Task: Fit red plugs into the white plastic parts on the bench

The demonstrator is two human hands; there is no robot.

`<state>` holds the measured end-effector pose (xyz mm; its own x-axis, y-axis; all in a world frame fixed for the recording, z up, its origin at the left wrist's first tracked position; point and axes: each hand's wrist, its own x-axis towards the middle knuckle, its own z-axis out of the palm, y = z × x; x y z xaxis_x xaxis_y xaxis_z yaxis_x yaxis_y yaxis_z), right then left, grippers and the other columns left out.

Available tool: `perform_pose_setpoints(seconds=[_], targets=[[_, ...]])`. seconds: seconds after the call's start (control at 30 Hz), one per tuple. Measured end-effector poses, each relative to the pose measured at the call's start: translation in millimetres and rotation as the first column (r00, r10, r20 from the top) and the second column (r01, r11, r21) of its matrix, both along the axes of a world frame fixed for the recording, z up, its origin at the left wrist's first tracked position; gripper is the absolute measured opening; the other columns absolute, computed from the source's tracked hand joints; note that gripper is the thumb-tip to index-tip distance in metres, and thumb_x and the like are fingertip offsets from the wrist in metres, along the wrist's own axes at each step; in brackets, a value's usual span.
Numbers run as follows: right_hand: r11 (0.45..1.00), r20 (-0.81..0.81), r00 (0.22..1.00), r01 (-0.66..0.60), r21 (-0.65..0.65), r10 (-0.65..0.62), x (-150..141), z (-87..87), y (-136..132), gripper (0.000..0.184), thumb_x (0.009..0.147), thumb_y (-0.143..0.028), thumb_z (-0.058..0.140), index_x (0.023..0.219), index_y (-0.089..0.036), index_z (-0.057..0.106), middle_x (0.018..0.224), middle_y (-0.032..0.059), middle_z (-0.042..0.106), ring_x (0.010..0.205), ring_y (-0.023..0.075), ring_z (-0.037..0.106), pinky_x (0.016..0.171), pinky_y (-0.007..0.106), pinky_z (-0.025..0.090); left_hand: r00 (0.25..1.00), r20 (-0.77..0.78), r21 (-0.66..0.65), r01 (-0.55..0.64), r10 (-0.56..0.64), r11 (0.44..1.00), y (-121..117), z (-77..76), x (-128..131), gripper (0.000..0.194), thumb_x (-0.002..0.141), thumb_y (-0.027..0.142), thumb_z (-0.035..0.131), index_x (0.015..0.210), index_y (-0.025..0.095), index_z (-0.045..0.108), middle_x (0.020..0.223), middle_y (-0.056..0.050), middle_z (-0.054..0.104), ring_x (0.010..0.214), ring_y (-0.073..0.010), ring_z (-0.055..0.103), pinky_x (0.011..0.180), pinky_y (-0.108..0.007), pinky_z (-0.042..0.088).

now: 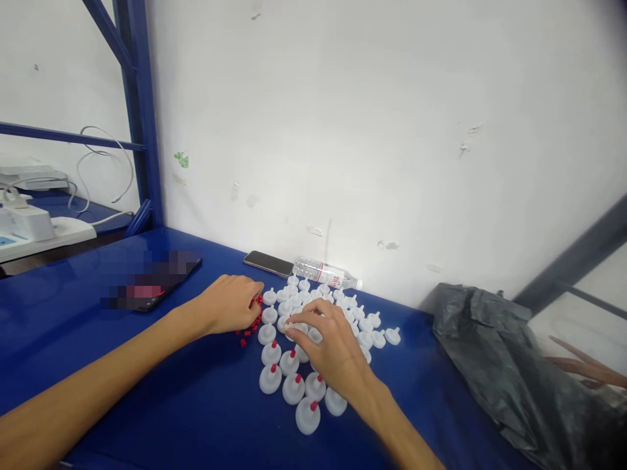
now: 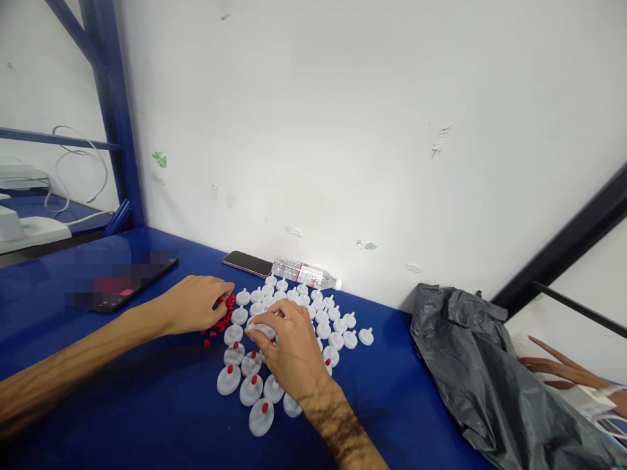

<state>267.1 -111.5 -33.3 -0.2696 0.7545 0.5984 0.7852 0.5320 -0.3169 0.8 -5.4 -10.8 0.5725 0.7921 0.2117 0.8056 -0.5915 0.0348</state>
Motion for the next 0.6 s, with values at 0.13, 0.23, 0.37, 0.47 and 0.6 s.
perform_pose_setpoints(seconds=[0.13, 0.23, 0.37, 0.47, 0.6], targets=[[0.999, 0.028, 1.000, 0.003, -0.039, -0.002, 2.0, -2.7, 1.0, 0.013, 0.105, -0.027, 0.109, 0.113, -0.037, 0.105, 0.107, 0.0018, 0.095, 0.102, 0.0314, 0.093, 0.102, 0.048, 0.077, 1.000, -0.025, -0.017, 0.004, -0.005, 1.000, 2.1, -7.4, 3.8, 0.020, 0.106, 0.018, 0.072, 0.088, 0.027, 0.069, 0.096, -0.013, 0.091, 0.084, -0.0363, 0.084, 0.072, -0.040, 0.033], [0.998, 0.040, 0.999, 0.002, -0.065, 0.001, 2.3, -7.9, 2.2, 0.013, 0.106, -0.029, 0.109, 0.116, -0.037, 0.105, 0.107, 0.0007, 0.098, 0.108, 0.0318, 0.094, 0.106, 0.047, 0.074, 1.000, -0.020, -0.017, 0.014, -0.014, 1.000, -0.7, -5.2, 5.1, 0.022, 0.111, 0.019, 0.069, 0.090, 0.026, 0.072, 0.098, -0.013, 0.092, 0.086, -0.0361, 0.084, 0.073, -0.040, 0.034], [0.997, 0.057, 0.998, 0.005, -0.076, -0.001, 5.5, -6.9, 2.5, 0.011, 0.110, -0.029, 0.104, 0.119, -0.036, 0.103, 0.108, 0.0015, 0.099, 0.109, 0.0313, 0.094, 0.108, 0.047, 0.071, 0.999, 0.003, -0.011, 0.034, -0.033, 0.999, -5.4, 0.7, 4.3, 0.022, 0.114, 0.018, 0.066, 0.095, 0.026, 0.074, 0.102, -0.013, 0.093, 0.091, -0.0354, 0.086, 0.074, -0.040, 0.032], [0.995, 0.073, 0.997, 0.009, -0.101, -0.002, 14.5, 7.5, -0.8, 0.006, 0.114, -0.032, 0.099, 0.118, -0.036, 0.102, 0.104, 0.0010, 0.098, 0.103, 0.0309, 0.093, 0.108, 0.049, 0.071, 0.999, 0.022, -0.002, 0.042, -0.042, 0.999, -4.6, -0.2, 4.1, 0.021, 0.114, 0.018, 0.066, 0.096, 0.026, 0.072, 0.102, -0.012, 0.092, 0.090, -0.0343, 0.084, 0.074, -0.041, 0.031], [0.984, 0.144, 0.989, 0.050, -0.169, -0.026, 29.2, 27.0, -5.4, 0.010, 0.105, -0.038, 0.108, 0.112, -0.038, 0.102, 0.096, 0.0008, 0.095, 0.102, 0.0346, 0.092, 0.103, 0.052, 0.074, 0.986, 0.125, 0.093, 0.101, -0.112, 0.991, 0.9, -9.2, 4.9, 0.022, 0.116, 0.021, 0.063, 0.096, 0.028, 0.069, 0.092, -0.007, 0.084, 0.081, -0.0314, 0.075, 0.074, -0.042, 0.032]])
